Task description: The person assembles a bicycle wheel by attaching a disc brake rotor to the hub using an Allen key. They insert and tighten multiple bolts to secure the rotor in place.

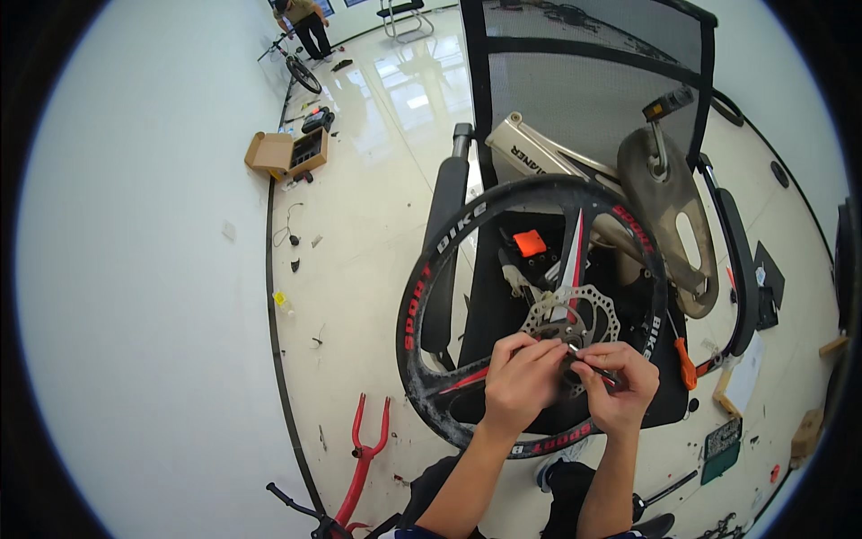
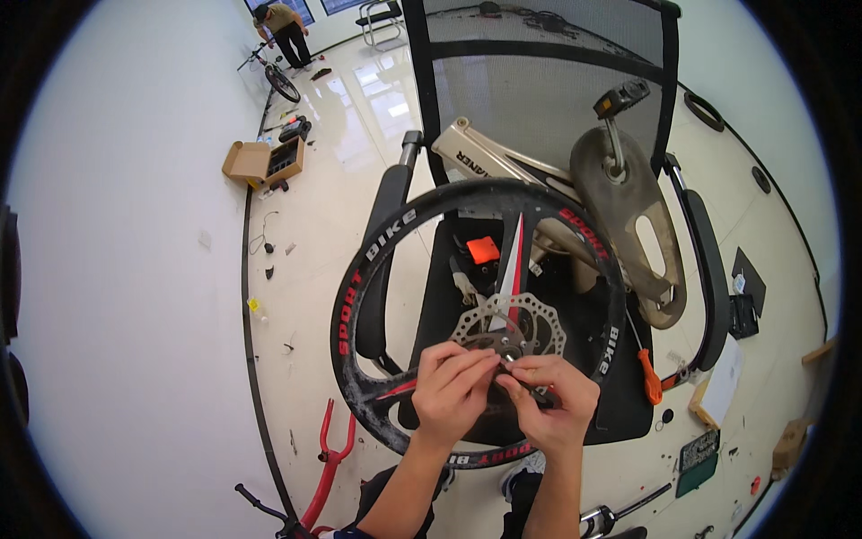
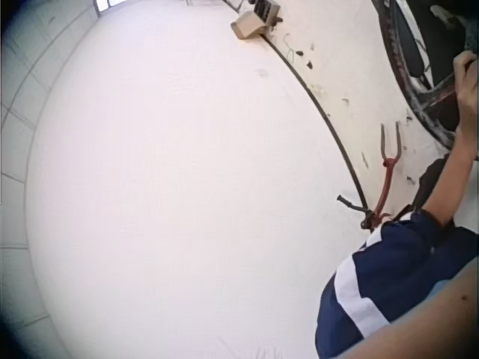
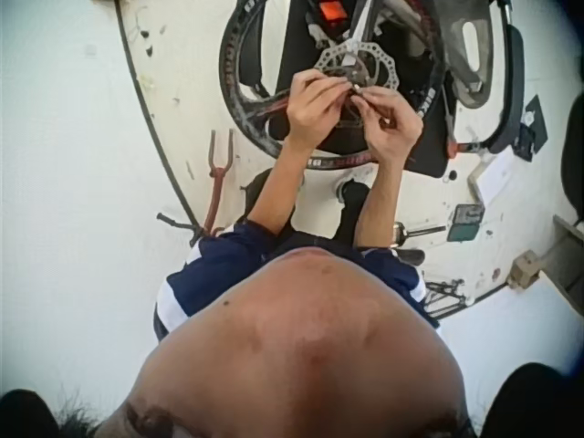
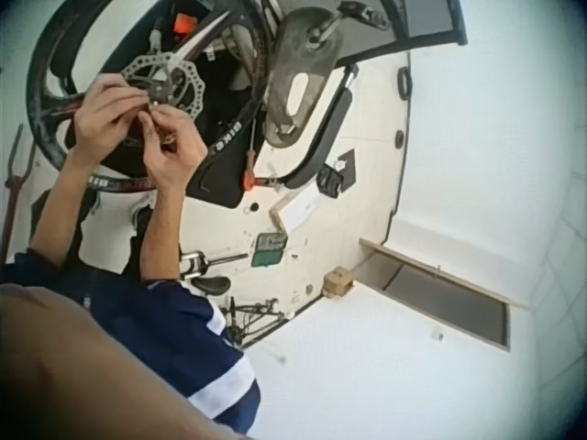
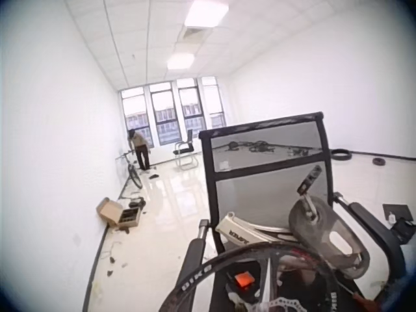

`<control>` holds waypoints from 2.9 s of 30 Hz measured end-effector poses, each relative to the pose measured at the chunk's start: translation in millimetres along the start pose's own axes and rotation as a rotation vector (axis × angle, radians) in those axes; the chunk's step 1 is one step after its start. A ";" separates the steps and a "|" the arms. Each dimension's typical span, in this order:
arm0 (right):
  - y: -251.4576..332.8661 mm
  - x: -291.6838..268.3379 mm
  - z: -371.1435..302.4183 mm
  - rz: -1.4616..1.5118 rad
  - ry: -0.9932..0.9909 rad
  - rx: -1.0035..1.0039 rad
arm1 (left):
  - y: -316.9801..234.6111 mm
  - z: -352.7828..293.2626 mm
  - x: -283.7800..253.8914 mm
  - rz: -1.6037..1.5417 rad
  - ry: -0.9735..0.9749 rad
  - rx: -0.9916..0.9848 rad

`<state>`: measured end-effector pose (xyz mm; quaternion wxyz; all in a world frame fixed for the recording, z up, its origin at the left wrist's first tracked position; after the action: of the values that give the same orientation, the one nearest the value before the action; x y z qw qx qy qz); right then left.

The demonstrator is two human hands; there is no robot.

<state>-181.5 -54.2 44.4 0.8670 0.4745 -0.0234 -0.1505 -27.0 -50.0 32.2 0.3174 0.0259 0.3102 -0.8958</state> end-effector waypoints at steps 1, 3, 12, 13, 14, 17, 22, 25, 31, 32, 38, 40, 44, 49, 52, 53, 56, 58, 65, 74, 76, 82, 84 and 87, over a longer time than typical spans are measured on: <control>2.1 2.5 1.3 0.003 0.015 -0.022 | 0.4 -0.1 0.4 0.002 0.006 -0.003; 6.5 4.1 3.8 -0.018 0.034 -0.060 | -1.7 -1.3 1.5 0.013 0.021 -0.030; 5.1 5.2 4.6 -0.004 -0.003 -0.083 | 2.4 -5.0 8.2 0.021 0.006 -0.041; 4.5 3.1 5.3 -0.044 -0.024 -0.111 | 1.2 -3.4 9.2 0.031 0.001 -0.014; 1.2 1.5 4.1 -0.037 -0.035 -0.120 | 0.9 -4.2 9.2 0.047 -0.009 -0.015; -3.5 2.1 1.1 0.001 -0.071 -0.115 | 3.6 -11.6 9.0 0.013 -0.033 -0.051; -7.9 2.7 0.7 0.033 -0.095 -0.069 | 10.7 -16.9 6.6 0.003 -0.065 -0.073; -13.4 0.5 0.4 0.048 -0.117 -0.059 | 10.4 -13.5 6.1 0.013 -0.046 -0.071; -15.0 -0.4 -0.7 0.084 -0.152 -0.039 | 9.9 -11.2 7.0 0.054 0.004 -0.068; -14.1 -0.7 0.0 0.072 -0.152 -0.048 | 10.0 -10.8 7.5 0.055 0.002 -0.076; -2.6 0.7 0.5 -0.035 -0.143 -0.036 | 8.0 -9.1 9.8 0.113 0.024 -0.103; -4.9 0.9 0.4 0.006 -0.149 -0.007 | 8.4 -9.9 9.0 0.111 0.015 -0.128; -12.5 0.3 -1.1 0.092 -0.172 0.036 | 10.2 -9.8 8.2 0.072 0.018 -0.149; 3.1 3.5 3.8 -0.040 -0.047 -0.065 | 9.0 -5.5 6.2 0.089 0.068 -0.119; 3.8 4.3 4.1 -0.047 -0.018 -0.077 | 9.1 -6.4 5.6 0.100 0.041 -0.116; 1.3 2.9 3.3 -0.041 -0.037 -0.061 | 9.3 -6.5 6.6 0.098 0.045 -0.120; -2.7 1.1 1.5 -0.037 -0.075 -0.044 | 9.3 -5.9 7.3 0.096 0.058 -0.135; -3.2 1.3 1.0 -0.038 -0.081 -0.041 | 9.7 -6.5 8.1 0.095 0.064 -0.149; -7.2 2.0 4.2 0.049 -0.044 -0.007 | 13.5 -11.0 5.4 0.060 -0.009 -0.172; -3.0 0.5 5.1 -0.007 -0.057 -0.056 | 9.8 -10.4 5.7 0.094 0.006 -0.104; -4.1 0.5 4.1 -0.003 -0.075 -0.048 | 9.8 -10.7 6.4 0.100 0.000 -0.100; -0.1 -2.6 1.7 -0.121 -0.048 -0.155 | 9.1 -10.9 7.7 0.096 0.025 -0.097; -2.7 -2.4 1.5 -0.087 -0.071 -0.142 | 8.9 -10.2 7.7 0.101 0.016 -0.096; -6.3 -2.4 -0.5 -0.043 -0.102 -0.109 | 8.7 -9.8 8.0 0.113 0.015 -0.100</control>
<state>-185.2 -56.3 39.2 0.8858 0.4186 -0.0490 -0.1941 -29.8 -54.1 17.6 0.3658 0.0343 0.3548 -0.8597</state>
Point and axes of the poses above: each hand's wrist, its own z-axis towards the middle knuckle, its own x-axis out of the palm, y = z × x, the point moved 8 cm from there along z, towards the middle knuckle, and after that the axes turned 6 degrees about -y, right-handed, at the moved point
